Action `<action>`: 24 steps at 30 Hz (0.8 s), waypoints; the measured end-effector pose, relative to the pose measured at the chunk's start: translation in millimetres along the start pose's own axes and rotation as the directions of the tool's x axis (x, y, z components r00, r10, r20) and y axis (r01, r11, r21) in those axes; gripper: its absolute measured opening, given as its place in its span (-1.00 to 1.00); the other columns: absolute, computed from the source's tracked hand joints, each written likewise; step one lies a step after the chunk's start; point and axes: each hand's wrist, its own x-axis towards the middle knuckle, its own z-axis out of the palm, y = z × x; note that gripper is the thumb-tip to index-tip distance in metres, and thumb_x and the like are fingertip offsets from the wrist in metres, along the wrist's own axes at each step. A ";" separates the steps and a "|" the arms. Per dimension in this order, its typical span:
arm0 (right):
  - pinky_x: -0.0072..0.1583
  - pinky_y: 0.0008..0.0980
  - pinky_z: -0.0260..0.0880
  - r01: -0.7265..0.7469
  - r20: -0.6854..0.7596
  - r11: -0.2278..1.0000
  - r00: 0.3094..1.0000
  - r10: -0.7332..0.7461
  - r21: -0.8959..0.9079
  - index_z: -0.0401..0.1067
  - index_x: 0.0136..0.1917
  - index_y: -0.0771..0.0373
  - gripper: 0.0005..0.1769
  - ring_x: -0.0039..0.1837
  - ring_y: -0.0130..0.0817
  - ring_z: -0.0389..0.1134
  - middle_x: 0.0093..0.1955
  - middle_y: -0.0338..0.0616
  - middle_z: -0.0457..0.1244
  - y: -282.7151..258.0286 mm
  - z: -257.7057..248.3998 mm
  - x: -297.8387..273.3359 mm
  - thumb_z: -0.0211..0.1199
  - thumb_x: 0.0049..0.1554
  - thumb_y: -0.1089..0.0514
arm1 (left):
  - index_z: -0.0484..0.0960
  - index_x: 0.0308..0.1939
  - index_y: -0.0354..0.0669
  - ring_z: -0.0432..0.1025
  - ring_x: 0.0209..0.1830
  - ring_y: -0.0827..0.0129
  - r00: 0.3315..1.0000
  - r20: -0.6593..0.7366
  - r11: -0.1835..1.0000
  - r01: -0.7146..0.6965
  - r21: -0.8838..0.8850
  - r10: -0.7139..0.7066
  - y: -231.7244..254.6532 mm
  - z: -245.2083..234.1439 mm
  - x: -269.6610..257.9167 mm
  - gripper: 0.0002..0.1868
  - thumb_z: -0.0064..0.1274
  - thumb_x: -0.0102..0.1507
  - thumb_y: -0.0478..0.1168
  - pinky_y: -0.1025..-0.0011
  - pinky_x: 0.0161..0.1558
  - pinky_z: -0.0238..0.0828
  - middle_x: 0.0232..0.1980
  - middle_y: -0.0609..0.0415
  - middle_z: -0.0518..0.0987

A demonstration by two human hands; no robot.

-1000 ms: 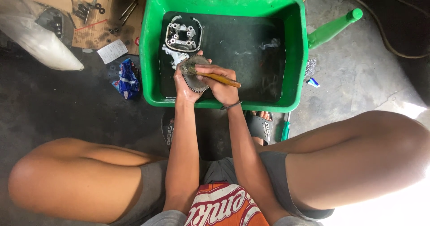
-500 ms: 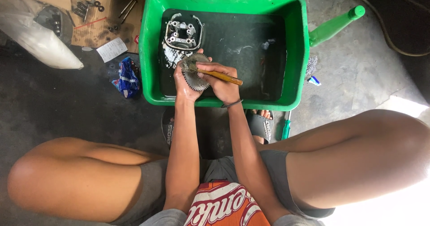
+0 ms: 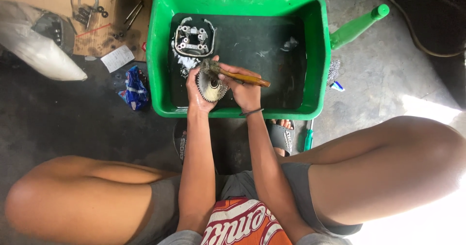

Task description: Cleaning various motorcycle engine components, including a sprocket and an engine head, using a brush and cleaning solution in a plastic basin.

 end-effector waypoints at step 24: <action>-0.10 -0.05 0.71 -0.348 -0.268 0.932 0.893 0.362 0.101 0.65 0.09 0.25 -0.56 -0.01 -0.01 0.50 -0.01 0.21 0.32 24.0 -18.2 8.5 0.54 -0.11 0.37 | 0.43 0.46 -0.02 0.44 0.27 -0.09 0.995 0.059 0.997 -0.073 -0.024 0.074 1.5 5.1 -13.4 -0.21 0.10 0.16 0.10 -0.06 0.38 0.28 0.31 -0.27 0.52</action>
